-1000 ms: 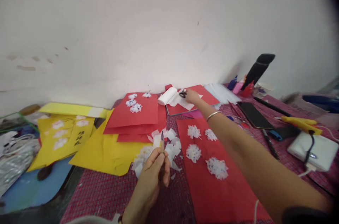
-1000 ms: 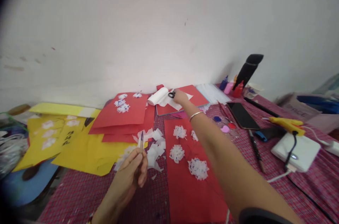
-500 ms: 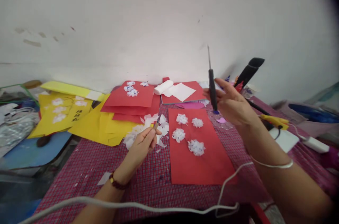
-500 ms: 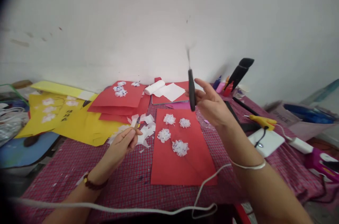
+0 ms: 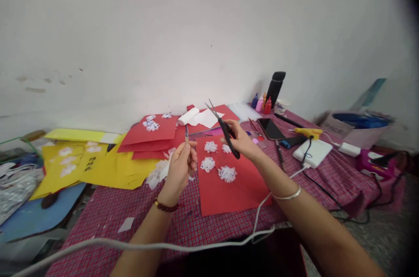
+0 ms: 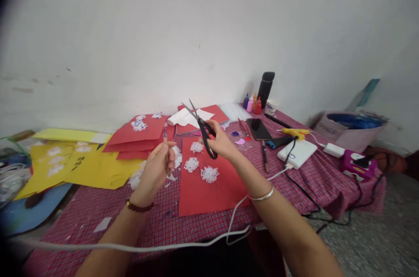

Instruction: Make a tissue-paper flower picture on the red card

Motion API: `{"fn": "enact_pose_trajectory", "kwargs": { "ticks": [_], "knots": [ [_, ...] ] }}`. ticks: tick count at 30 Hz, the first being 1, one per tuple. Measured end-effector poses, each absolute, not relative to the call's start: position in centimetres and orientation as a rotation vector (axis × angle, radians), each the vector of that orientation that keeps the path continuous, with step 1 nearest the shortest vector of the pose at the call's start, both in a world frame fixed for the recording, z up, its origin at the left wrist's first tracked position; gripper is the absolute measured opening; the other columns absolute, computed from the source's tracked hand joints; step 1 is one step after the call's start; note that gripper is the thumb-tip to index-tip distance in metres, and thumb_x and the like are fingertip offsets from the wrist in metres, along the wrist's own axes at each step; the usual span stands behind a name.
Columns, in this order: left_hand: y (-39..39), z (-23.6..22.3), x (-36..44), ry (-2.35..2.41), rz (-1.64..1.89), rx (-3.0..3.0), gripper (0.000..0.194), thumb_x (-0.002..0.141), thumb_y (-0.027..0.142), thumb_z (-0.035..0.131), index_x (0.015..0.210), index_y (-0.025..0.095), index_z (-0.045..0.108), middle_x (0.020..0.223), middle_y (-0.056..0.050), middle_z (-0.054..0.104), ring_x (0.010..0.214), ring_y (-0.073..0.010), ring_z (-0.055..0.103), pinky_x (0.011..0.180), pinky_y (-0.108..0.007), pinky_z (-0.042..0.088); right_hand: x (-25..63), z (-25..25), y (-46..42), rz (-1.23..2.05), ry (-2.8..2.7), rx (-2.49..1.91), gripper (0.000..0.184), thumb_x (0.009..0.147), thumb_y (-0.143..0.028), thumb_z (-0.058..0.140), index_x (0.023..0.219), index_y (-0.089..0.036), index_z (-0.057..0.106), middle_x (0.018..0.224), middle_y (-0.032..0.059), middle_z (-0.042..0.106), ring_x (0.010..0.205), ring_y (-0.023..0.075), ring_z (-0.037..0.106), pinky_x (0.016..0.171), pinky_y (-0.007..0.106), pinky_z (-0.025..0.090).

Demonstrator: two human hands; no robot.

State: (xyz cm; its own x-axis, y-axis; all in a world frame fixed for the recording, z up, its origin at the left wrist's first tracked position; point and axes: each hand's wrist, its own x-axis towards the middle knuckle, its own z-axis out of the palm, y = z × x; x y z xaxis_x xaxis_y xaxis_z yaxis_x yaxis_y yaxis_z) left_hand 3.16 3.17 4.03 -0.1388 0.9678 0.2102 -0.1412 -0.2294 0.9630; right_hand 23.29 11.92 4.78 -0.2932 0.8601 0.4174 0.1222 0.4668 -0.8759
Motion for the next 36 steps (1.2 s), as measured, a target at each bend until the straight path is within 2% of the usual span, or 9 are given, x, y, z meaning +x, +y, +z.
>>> {"fn": "enact_pose_trajectory", "kwargs": {
  "ticks": [2,5,9,18,25,30,36],
  "knots": [
    [3.4,3.4,3.1,1.100,1.524,1.189,0.033,0.090,0.048,0.052,0.103,0.017,0.054,0.060,0.005,0.054,0.041,-0.0070,0.046,0.040,-0.017,0.034,22.7,3.9,12.3,0.769,-1.827,-0.885,0.060,0.066,-0.027,0.072,0.119,-0.019,0.046,0.110,0.0078,0.057,0.099,0.0221,0.057,0.091,0.039,0.045],
    [3.3,2.3,2.7,1.180,1.466,1.198,0.032,0.091,0.046,0.052,0.104,0.016,0.055,0.057,0.004,0.057,0.039,-0.0089,0.050,0.036,-0.017,0.033,22.1,2.7,12.2,0.513,-2.032,-0.929,0.061,0.065,-0.023,0.071,0.122,-0.016,0.048,0.116,0.0118,0.058,0.102,0.0257,0.057,0.092,0.043,0.044],
    [3.0,1.5,2.5,1.268,1.410,1.216,0.031,0.094,0.046,0.047,0.105,0.019,0.057,0.052,0.008,0.051,0.032,-0.0064,0.038,0.030,-0.015,0.025,21.9,2.1,11.2,0.277,-2.212,-0.981,0.060,0.066,-0.021,0.068,0.123,-0.018,0.051,0.116,0.0122,0.060,0.105,0.0303,0.055,0.093,0.046,0.040],
    [2.5,1.5,3.7,1.282,1.400,1.289,0.029,0.095,0.045,0.045,0.102,0.019,0.056,0.048,0.010,0.040,0.034,-0.0069,0.036,0.033,-0.016,0.030,22.4,2.0,10.1,0.342,-2.273,-1.006,0.060,0.066,-0.023,0.066,0.124,-0.020,0.051,0.116,0.0115,0.060,0.107,0.0309,0.054,0.095,0.047,0.038],
    [2.4,1.4,3.7,1.278,1.365,1.329,0.025,0.095,0.042,0.046,0.099,0.019,0.056,0.046,0.010,0.039,0.035,-0.0075,0.035,0.035,-0.017,0.029,22.8,1.6,11.1,0.391,-2.202,-1.033,0.059,0.068,-0.024,0.068,0.125,-0.022,0.052,0.119,0.0105,0.061,0.108,0.0309,0.056,0.095,0.047,0.039],
    [2.0,1.5,3.6,1.254,1.334,1.377,0.024,0.096,0.040,0.046,0.100,0.020,0.057,0.049,0.009,0.041,0.040,-0.0076,0.038,0.039,-0.017,0.030,23.8,1.6,12.8,0.395,-2.068,-1.226,0.057,0.067,-0.020,0.064,0.123,-0.017,0.054,0.118,0.0136,0.063,0.104,0.0318,0.058,0.091,0.048,0.042],
    [2.4,0.9,3.5,1.251,1.376,1.329,0.025,0.095,0.041,0.046,0.098,0.019,0.057,0.048,0.010,0.040,0.038,-0.0075,0.037,0.038,-0.017,0.030,23.3,2.7,10.4,0.415,-2.131,-0.986,0.057,0.068,-0.020,0.065,0.124,-0.020,0.053,0.118,0.0101,0.063,0.102,0.0276,0.059,0.091,0.043,0.042]
  ]
}}
